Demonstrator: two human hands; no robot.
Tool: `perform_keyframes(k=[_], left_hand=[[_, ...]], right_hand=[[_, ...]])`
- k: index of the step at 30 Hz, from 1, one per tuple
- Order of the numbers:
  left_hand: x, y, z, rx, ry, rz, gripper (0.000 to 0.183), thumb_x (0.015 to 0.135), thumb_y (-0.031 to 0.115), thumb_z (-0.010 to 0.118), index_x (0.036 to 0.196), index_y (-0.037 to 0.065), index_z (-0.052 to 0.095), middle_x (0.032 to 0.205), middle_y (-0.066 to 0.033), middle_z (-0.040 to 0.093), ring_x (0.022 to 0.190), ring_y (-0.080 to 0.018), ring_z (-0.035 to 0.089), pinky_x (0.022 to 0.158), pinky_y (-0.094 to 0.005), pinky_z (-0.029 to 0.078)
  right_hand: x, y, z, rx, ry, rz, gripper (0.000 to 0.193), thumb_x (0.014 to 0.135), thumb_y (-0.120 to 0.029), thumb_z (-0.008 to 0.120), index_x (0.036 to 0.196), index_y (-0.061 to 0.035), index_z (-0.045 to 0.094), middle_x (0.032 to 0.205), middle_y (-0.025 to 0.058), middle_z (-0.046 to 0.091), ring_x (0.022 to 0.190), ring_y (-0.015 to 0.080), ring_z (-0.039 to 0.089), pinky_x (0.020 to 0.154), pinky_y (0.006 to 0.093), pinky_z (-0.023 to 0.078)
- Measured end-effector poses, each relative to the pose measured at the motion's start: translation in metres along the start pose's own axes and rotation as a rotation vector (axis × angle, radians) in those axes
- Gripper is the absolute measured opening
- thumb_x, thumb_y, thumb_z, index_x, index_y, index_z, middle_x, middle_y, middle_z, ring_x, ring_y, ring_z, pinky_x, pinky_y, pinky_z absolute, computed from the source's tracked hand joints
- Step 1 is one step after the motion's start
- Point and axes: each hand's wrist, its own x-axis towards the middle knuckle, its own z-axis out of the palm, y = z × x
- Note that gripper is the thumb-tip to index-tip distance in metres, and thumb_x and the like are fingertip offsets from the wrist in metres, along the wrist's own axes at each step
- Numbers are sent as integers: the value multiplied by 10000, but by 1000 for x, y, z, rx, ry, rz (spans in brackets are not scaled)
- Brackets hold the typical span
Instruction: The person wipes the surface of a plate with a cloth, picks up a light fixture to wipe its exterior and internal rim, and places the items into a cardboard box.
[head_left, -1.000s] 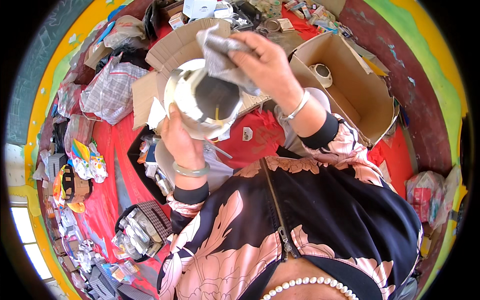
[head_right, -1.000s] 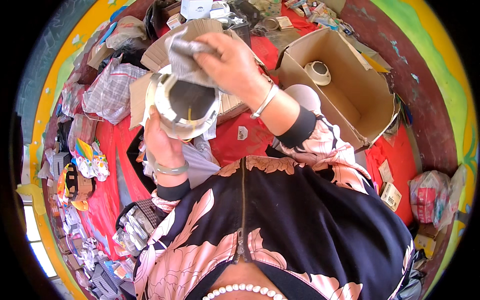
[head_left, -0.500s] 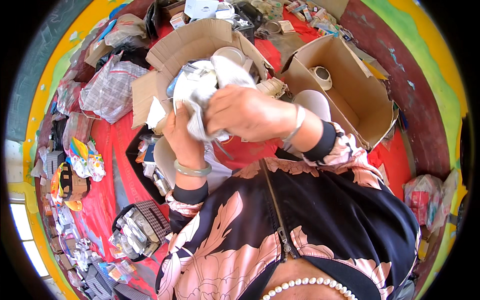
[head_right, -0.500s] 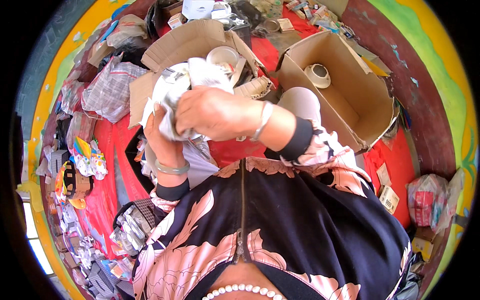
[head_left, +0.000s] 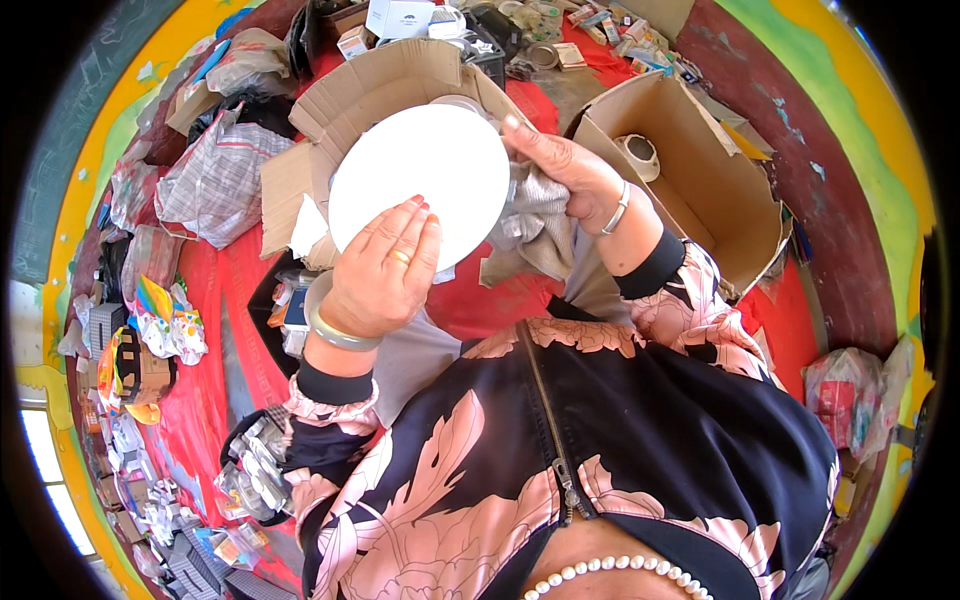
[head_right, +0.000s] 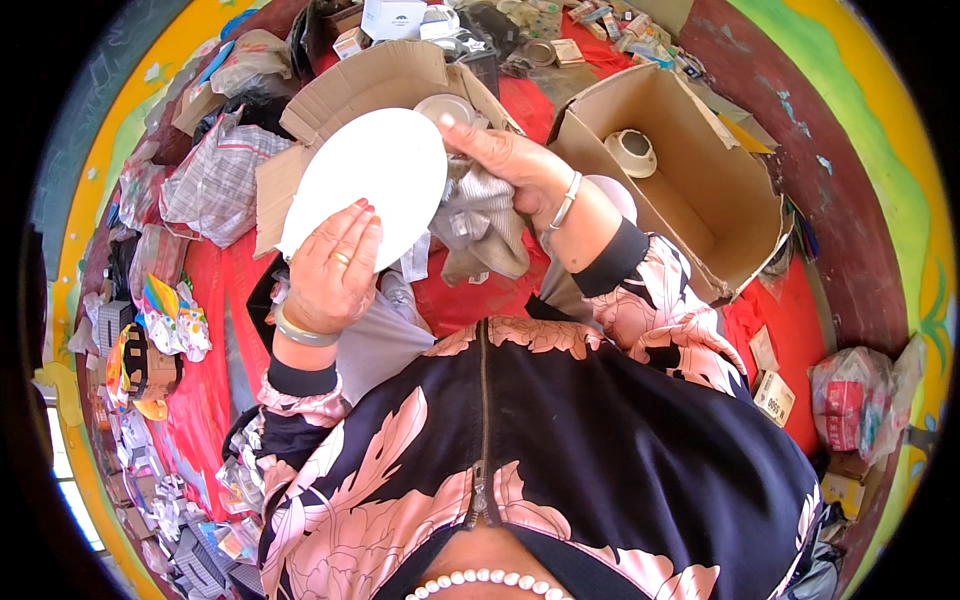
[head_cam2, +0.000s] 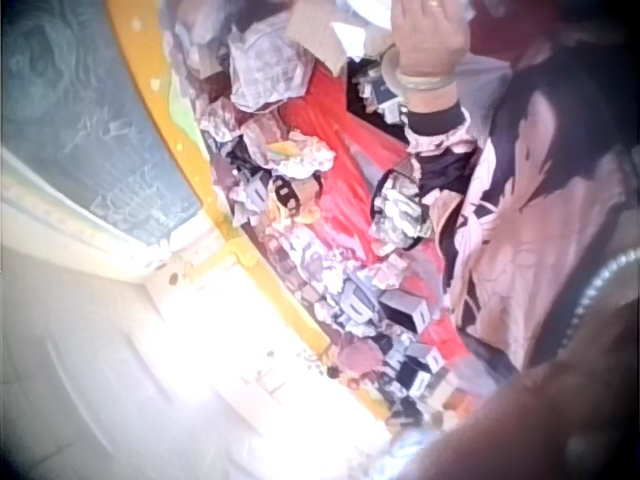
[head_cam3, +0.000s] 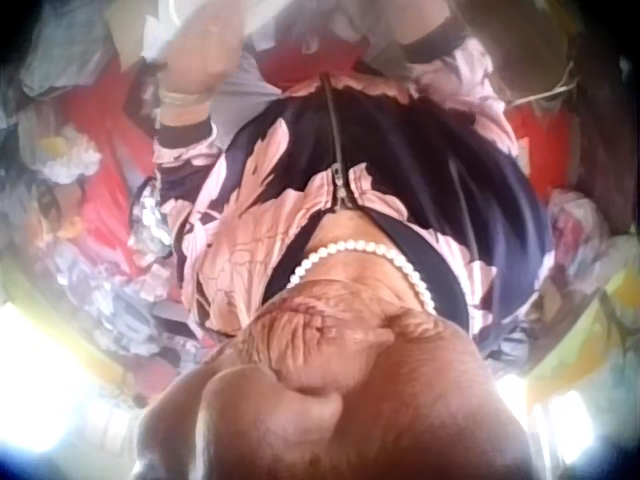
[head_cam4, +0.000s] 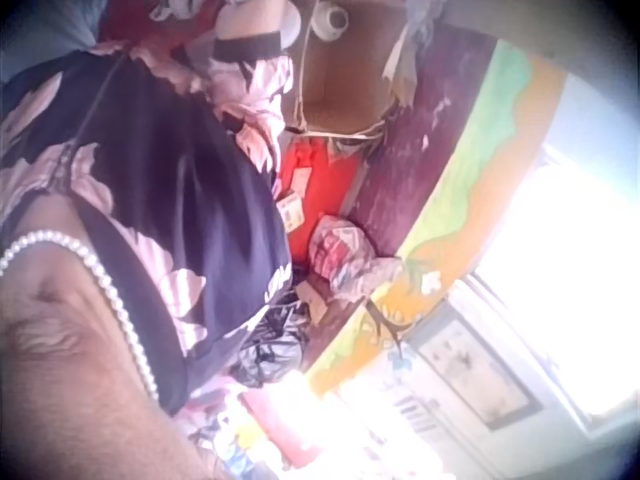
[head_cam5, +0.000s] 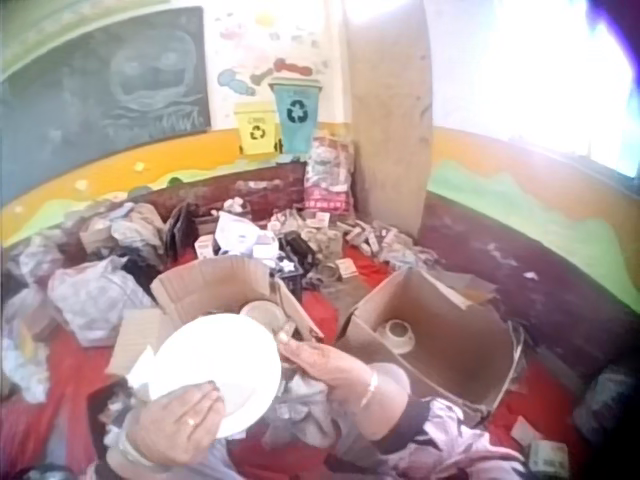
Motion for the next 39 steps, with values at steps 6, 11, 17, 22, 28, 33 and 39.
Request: perform_keyframes(k=[6, 11, 17, 22, 28, 33, 39], left_hand=[[-7, -3, -5, -29, -176, 82, 433, 734, 151, 658, 1102, -57, 566, 1114, -215, 589, 1104, -355, 553, 950, -458, 433], [-18, -1, -6, -166, 228, -509, 477, 837, 268, 642, 1191, -22, 508, 1354, -236, 394, 1221, -352, 449, 995, -440, 378], [-76, 24, 36, -1400, 888, -1301, 274, 927, 143, 501, 1068, -83, 560, 1127, -194, 575, 978, -282, 586, 916, -400, 449], [-44, 57, 52, -2027, 719, -1259, 629, 832, 296, 663, 1323, 5, 397, 1363, -117, 403, 1232, -241, 401, 1044, -355, 305], [-11, 45, 66, -1927, 823, -1127, 921, 675, 508, 747, 1373, 69, 337, 1382, -50, 371, 1282, -235, 327, 1087, -380, 207], [-8, 46, 61, -1933, 934, -1084, 894, 665, 487, 746, 1355, 73, 357, 1332, -46, 422, 1246, -242, 372, 1064, -398, 255], [-13, 32, 54, -2040, 1120, -1128, 817, 695, 396, 711, 1355, 72, 354, 1326, -76, 430, 1235, -262, 395, 1048, -441, 290]], right_hand=[[3, 20, -4, -7, 28, 78, 355, 826, -226, 638, 1075, 22, 585, 982, 91, 650, 863, 173, 638, 793, 320, 521], [2, 29, -10, 93, 140, -17, 345, 826, -192, 609, 1087, 30, 568, 935, 93, 661, 807, 181, 658, 767, 310, 540], [6, 31, -19, 134, 81, -232, 421, 827, -208, 614, 1183, -3, 523, 1083, 83, 604, 982, 177, 592, 894, 333, 462], [13, 45, -15, 218, 64, -281, 433, 839, -206, 607, 1220, -28, 503, 1105, 63, 591, 997, 177, 582, 893, 337, 463], [9, 67, 3, 274, -9, -208, 450, 852, -196, 597, 1251, -26, 475, 1130, 72, 582, 1026, 174, 573, 898, 335, 469], [2, 69, 12, 227, 26, -194, 424, 877, -178, 579, 1256, -17, 479, 1161, 73, 571, 1041, 162, 562, 913, 321, 454], [-9, 48, 3, -165, -29, -210, 507, 886, -284, 610, 1284, 2, 480, 1153, 54, 579, 1050, 135, 538, 929, 273, 410]])
